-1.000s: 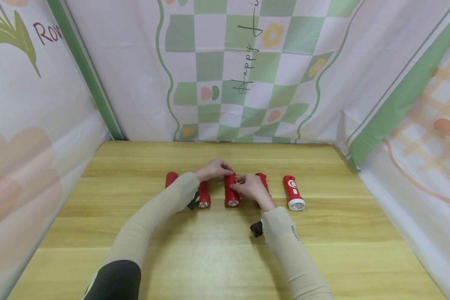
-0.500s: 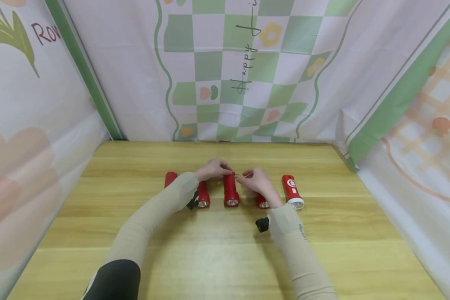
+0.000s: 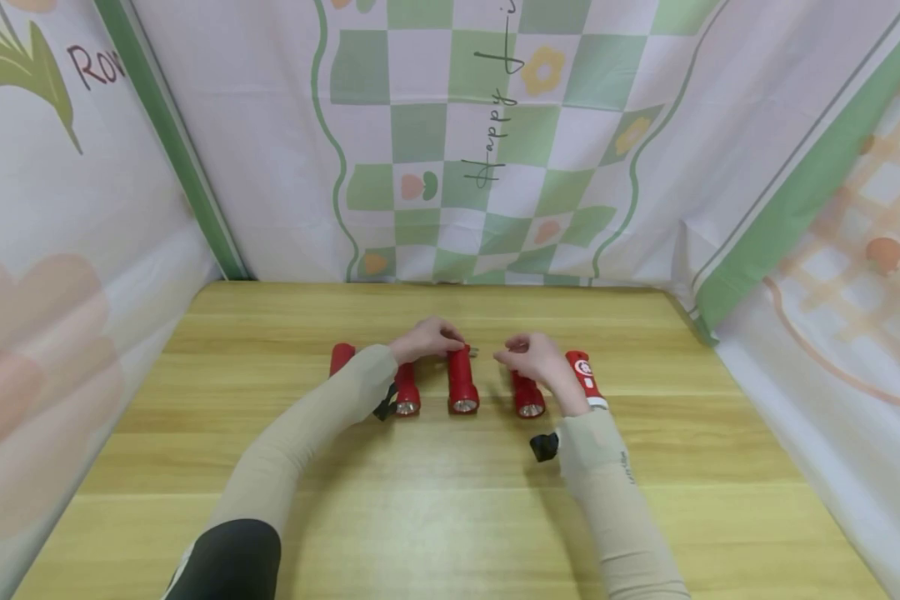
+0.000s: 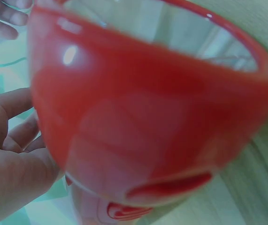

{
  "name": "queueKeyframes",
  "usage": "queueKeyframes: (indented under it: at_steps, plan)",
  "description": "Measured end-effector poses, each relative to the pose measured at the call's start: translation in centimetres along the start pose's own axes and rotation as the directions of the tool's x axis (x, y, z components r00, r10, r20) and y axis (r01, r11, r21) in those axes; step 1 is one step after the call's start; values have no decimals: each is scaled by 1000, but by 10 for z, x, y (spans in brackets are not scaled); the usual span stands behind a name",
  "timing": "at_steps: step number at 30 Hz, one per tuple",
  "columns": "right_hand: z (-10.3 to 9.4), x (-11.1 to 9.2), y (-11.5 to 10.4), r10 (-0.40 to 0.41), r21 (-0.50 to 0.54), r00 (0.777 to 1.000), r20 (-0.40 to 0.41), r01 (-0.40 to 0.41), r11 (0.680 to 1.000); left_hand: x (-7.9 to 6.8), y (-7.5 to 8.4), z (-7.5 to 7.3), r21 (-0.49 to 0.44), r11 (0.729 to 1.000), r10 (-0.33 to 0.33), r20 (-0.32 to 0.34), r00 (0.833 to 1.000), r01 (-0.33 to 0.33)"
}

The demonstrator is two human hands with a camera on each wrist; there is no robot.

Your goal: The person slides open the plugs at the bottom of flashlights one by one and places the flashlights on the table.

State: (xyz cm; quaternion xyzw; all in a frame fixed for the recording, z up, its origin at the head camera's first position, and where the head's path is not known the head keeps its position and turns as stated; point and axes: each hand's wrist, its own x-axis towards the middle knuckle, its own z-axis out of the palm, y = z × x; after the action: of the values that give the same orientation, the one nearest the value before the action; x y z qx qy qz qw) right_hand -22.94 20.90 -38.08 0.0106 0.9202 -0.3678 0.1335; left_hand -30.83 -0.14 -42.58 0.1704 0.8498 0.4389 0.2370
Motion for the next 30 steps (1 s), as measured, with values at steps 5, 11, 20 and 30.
queueKeyframes:
  at_steps: [5,11,20,30]
  plan:
    - [-6,-2,5,-27,-34,999,-30,26,999,-1,-1,0,-13,1000,-1,1,1000,1]
    - [-12,-5,13,-33,-70,998,-53,29,997,-1,-2,0,-16,1000,1,2,1000,-1]
    - [-18,-9,24,-8,6,999,-52,9,1000,1,-3,1,-27,1000,0,4,1000,0]
    - [-17,-11,34,-7,2,999,-41,7,1000,3,-6,1,-33,999,-5,6,1000,5]
